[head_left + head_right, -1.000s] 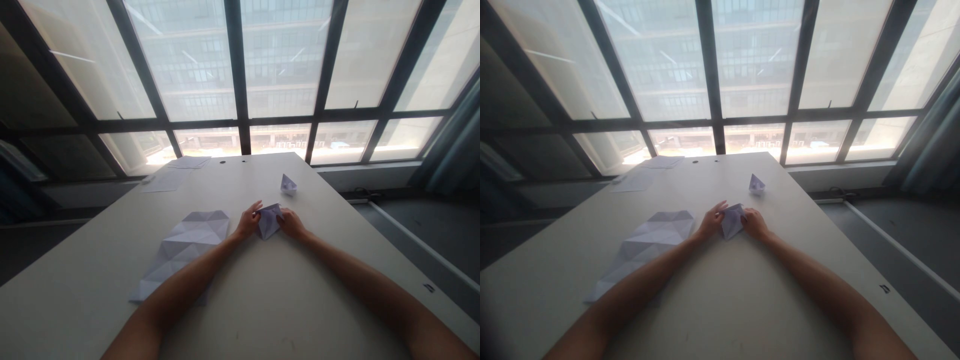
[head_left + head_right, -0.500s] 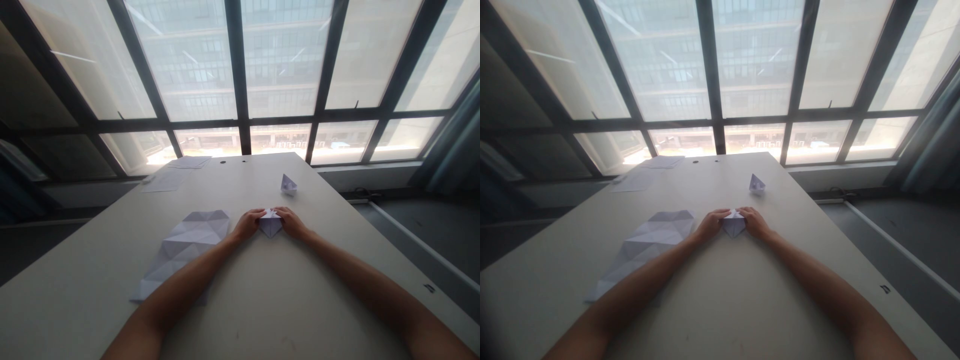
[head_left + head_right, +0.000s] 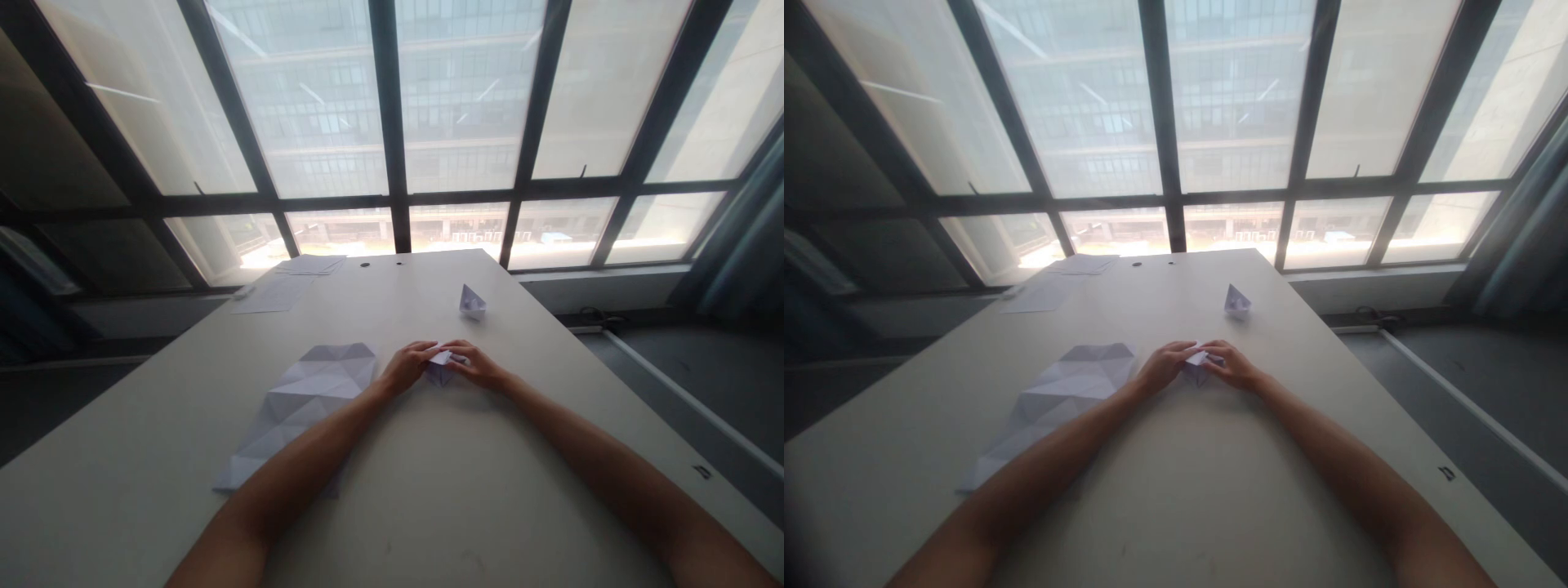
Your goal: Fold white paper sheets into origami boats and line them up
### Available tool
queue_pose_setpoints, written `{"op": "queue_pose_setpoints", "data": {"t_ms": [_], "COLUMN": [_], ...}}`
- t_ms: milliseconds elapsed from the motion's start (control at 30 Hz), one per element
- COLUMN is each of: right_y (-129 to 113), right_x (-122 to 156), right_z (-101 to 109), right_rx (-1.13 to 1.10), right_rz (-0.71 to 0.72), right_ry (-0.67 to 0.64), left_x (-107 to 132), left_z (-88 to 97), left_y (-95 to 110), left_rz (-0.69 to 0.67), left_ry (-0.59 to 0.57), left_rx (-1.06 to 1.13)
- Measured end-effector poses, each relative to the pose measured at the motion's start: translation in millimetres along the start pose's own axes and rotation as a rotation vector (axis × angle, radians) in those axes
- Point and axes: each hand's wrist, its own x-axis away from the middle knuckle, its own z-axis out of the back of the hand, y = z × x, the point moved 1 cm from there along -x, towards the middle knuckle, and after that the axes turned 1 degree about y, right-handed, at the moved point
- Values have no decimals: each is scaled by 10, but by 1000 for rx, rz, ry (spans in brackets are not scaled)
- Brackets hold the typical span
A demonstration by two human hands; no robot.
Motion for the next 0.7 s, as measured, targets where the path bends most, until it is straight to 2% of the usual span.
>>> {"op": "queue_pose_setpoints", "data": {"t_ms": [133, 400, 533, 700], "right_y": [1, 73, 111, 99], "right_x": [-4, 4, 5, 3], "right_z": [2, -84, -87, -63], "right_rx": [-72, -42, -39, -118], "right_rz": [-28, 10, -20, -55], "right_ry": [23, 62, 46, 49], "left_x": [21, 21, 17, 13], "left_z": [-47, -68, -73, -90], "left_y": [-63, -61, -66, -86], "left_rz": [11, 74, 77, 31], "left_ry": [-17, -91, -122, -76], "left_rx": [-31, 138, 181, 130]}}
